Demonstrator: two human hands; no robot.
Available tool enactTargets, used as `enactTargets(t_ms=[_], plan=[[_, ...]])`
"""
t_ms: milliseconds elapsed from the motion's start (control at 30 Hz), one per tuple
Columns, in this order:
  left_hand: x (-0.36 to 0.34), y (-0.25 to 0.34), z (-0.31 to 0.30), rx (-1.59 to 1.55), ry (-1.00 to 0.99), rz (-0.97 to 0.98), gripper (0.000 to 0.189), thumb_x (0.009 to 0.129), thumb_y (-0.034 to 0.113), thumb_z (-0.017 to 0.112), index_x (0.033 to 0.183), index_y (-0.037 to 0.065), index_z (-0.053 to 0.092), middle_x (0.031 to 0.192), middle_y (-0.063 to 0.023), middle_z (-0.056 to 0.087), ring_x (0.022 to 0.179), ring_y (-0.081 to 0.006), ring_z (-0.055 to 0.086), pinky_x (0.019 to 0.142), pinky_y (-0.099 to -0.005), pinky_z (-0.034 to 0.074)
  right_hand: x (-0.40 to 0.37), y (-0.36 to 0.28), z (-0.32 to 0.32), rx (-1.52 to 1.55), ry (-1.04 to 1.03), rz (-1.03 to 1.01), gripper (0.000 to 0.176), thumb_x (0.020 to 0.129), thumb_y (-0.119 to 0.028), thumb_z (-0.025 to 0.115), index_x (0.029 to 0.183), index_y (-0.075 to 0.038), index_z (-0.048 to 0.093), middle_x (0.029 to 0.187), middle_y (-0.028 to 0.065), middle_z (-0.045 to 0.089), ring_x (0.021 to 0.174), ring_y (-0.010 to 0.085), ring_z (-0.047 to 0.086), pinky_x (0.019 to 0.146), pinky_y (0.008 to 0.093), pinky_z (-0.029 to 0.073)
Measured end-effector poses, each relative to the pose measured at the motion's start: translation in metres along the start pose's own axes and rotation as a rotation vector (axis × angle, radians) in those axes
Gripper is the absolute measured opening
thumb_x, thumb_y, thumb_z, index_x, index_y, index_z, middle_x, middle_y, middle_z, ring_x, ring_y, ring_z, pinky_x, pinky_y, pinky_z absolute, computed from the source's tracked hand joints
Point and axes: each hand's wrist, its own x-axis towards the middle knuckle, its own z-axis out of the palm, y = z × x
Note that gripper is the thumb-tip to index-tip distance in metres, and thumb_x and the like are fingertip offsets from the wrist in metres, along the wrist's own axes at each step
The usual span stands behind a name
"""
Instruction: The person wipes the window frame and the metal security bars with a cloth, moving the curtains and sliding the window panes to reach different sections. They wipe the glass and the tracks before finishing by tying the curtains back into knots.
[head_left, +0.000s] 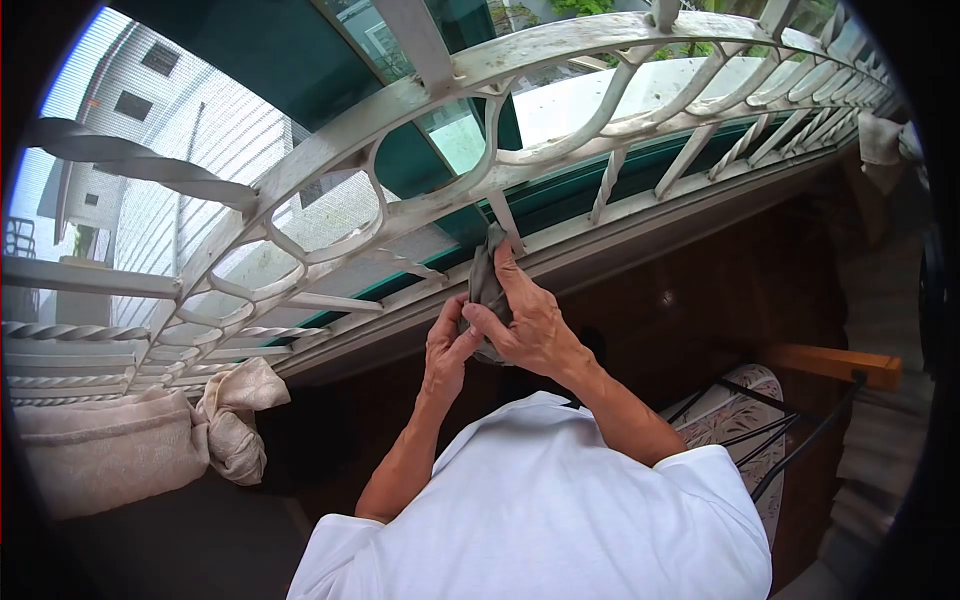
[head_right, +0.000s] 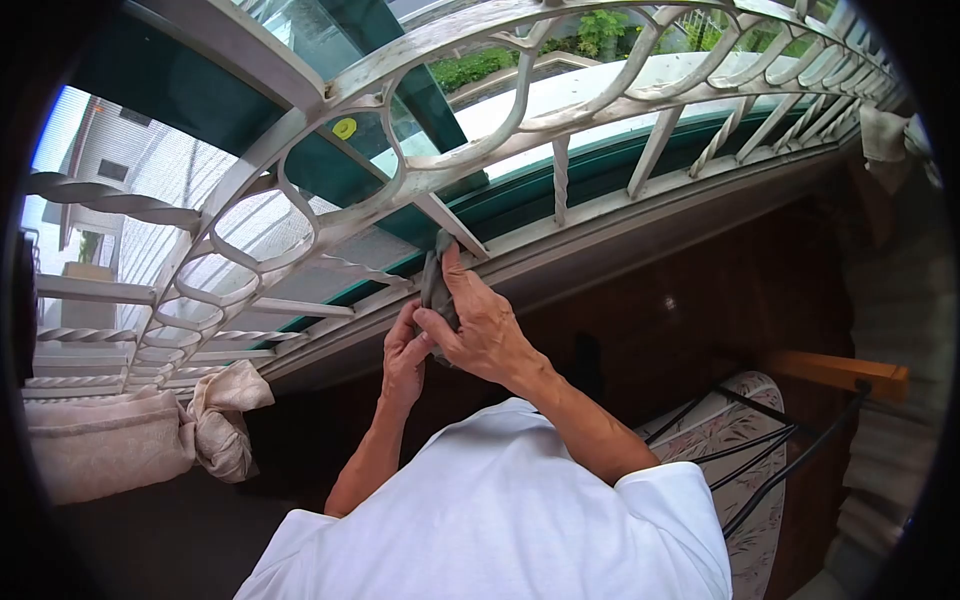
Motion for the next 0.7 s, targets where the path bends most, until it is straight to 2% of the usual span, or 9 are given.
enactTargets(t_ms=[33,100,167,300,367,433,500,567,700], plan=[[0.001,0.001,-0.004,0.004,-0.009,-0.001,0.043,0.095,0.022,0.063,0.131,0.0,0.053,0.113,-0.0019,0.061,0.099,-0.0103,0.056,0.088,-0.0241,0.044,0.003,-0.006,0.003,0.007,0.013,0.047,0.09,0.094,-0.031,0.068,0.16,-0.002,0.014,0.109,0.0266,0.059,0.092,0.0433,0.064,0.083,0.0451,0.052],[0.004,0.002,-0.011,-0.1,-0.023,-0.036,0.054,0.091,0.011,0.06,0.141,-0.002,0.045,0.114,-0.0024,0.058,0.107,-0.0111,0.057,0.096,-0.0256,0.044,0.009,-0.01,0.012,0.009,0.036,0.093,0.092,0.093,-0.031,0.067,0.16,-0.002,0.011,0.111,0.0291,0.059,0.093,0.046,0.064,0.082,0.0475,0.052],[0.005,0.008,-0.009,-0.131,-0.043,-0.044,0.055,0.087,0.008,0.06,0.14,-0.002,0.047,0.111,-0.0015,0.057,0.105,-0.0111,0.057,0.093,-0.0249,0.045,0.014,-0.01,0.022,-0.061,0.074,0.164,0.092,0.093,-0.031,0.065,0.159,0.001,0.01,0.109,0.034,0.061,0.093,0.0516,0.065,0.084,0.0519,0.051],[0.009,0.013,-0.009,-0.052,-0.012,-0.037,0.063,0.085,0.005,0.065,0.144,-0.003,0.046,0.103,0.0006,0.057,0.097,-0.0097,0.058,0.086,-0.0225,0.047,0.033,-0.003,0.019,-0.027,0.082,0.239,0.09,0.092,-0.031,0.065,0.157,0.004,0.013,0.103,0.0368,0.064,0.091,0.0551,0.064,0.085,0.053,0.051],[0.01,0.011,-0.014,-0.048,0.027,-0.056,0.064,0.084,0.004,0.066,0.145,-0.003,0.046,0.1,0.0016,0.057,0.094,-0.0093,0.059,0.084,-0.0216,0.047,0.036,0.007,0.017,0.007,0.069,0.23,0.087,0.09,-0.027,0.068,0.154,0.008,0.022,0.123,0.0395,0.057,0.113,0.0537,0.06,0.094,0.0465,0.05],[0.008,0.004,-0.032,0.064,-0.06,-0.122,0.062,0.088,0.003,0.064,0.147,-0.004,0.045,0.114,-0.004,0.063,0.1,-0.0103,0.061,0.088,-0.0228,0.047,0.032,0.019,0.025,0.02,0.081,0.296,0.085,0.089,-0.025,0.067,0.154,0.007,0.023,0.125,0.0399,0.057,0.116,0.0526,0.058,0.097,0.0448,0.049],[0.004,-0.002,-0.032,0.098,-0.081,-0.151,0.06,0.089,0.003,0.064,0.146,-0.004,0.046,0.113,-0.004,0.064,0.098,-0.0101,0.061,0.087,-0.0228,0.047,0.027,0.026,0.028,0.037,0.102,0.364,0.084,0.087,-0.023,0.066,0.154,0.007,0.025,0.127,0.0404,0.056,0.12,0.0515,0.057,0.1,0.0431,0.048],[0.005,-0.008,-0.027,0.122,-0.1,-0.167,0.059,0.089,0.004,0.064,0.145,-0.003,0.047,0.112,-0.0039,0.065,0.097,-0.0099,0.061,0.085,-0.0229,0.048,0.027,0.027,0.021,0.16,0.005,0.544,0.084,0.085,-0.02,0.065,0.152,0.011,0.025,0.128,0.0403,0.055,0.123,0.0507,0.056,0.104,0.041,0.045],[0.003,-0.01,-0.026,0.122,-0.065,-0.122,0.057,0.089,0.003,0.065,0.144,-0.004,0.049,0.113,-0.0052,0.065,0.098,-0.0112,0.061,0.086,-0.0254,0.049,0.027,0.042,0.035,0.049,0.053,0.509,0.086,0.083,-0.02,0.065,0.15,0.015,0.024,0.127,0.0409,0.055,0.123,0.05,0.055,0.107,0.0385,0.043]])
